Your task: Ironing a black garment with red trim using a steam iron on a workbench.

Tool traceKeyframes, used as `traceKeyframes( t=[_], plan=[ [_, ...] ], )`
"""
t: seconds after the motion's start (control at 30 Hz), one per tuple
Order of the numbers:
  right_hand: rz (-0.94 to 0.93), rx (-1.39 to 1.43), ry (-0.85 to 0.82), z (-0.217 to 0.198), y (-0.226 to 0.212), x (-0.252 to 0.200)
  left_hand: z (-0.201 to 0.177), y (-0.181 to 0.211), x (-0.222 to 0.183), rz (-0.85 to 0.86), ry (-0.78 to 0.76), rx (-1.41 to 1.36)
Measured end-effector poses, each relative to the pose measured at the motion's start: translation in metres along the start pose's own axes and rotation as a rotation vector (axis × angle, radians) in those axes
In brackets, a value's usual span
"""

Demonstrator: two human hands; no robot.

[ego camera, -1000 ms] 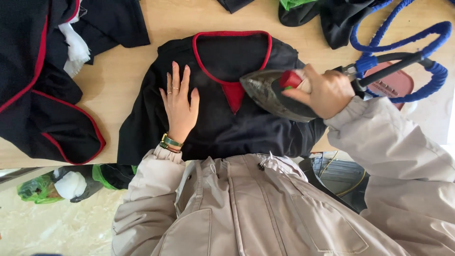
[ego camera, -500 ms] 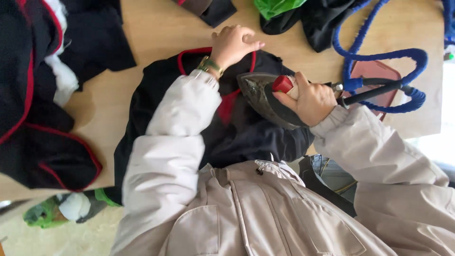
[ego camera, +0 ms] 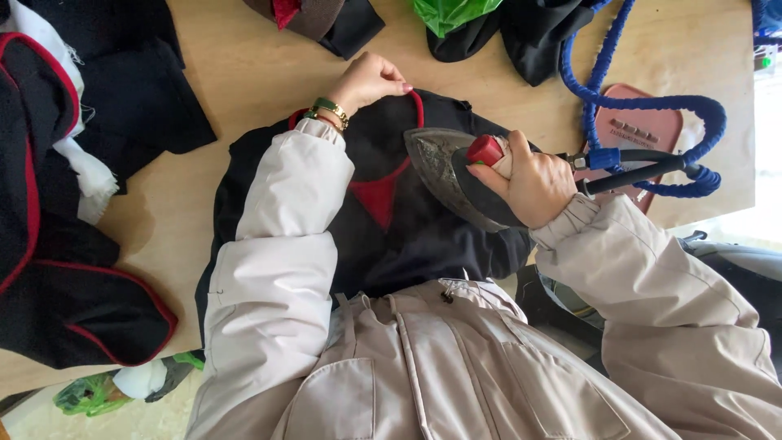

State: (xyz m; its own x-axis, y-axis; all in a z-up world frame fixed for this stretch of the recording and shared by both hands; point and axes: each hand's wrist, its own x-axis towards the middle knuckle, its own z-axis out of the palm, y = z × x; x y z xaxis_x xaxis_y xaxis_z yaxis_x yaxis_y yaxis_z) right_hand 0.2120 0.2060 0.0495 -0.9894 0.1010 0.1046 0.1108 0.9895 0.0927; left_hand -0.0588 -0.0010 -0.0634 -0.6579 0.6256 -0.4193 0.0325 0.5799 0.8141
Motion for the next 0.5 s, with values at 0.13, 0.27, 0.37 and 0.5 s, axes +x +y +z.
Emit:
traceKeyframes(
  t=[0.13,0.27,0.37,0.5],
  plan=[
    [0.041,0.01,0.02,0.007,0.001,0.005,-0.005,-0.005,0.001,0.035,-0.035,-0.09],
    [0.11,0.153,-0.034,0.006,-0.001,0.034,-0.006,-0.009,0.009,0.015,-0.081,-0.009],
    [0.162,0.326,-0.158,-0.004,-0.002,0.075,-0.004,-0.031,0.028,0.051,-0.107,0.095],
    [0.152,0.319,-0.192,-0.01,0.002,0.087,-0.01,-0.026,0.022,0.014,-0.124,0.159]
  ],
)
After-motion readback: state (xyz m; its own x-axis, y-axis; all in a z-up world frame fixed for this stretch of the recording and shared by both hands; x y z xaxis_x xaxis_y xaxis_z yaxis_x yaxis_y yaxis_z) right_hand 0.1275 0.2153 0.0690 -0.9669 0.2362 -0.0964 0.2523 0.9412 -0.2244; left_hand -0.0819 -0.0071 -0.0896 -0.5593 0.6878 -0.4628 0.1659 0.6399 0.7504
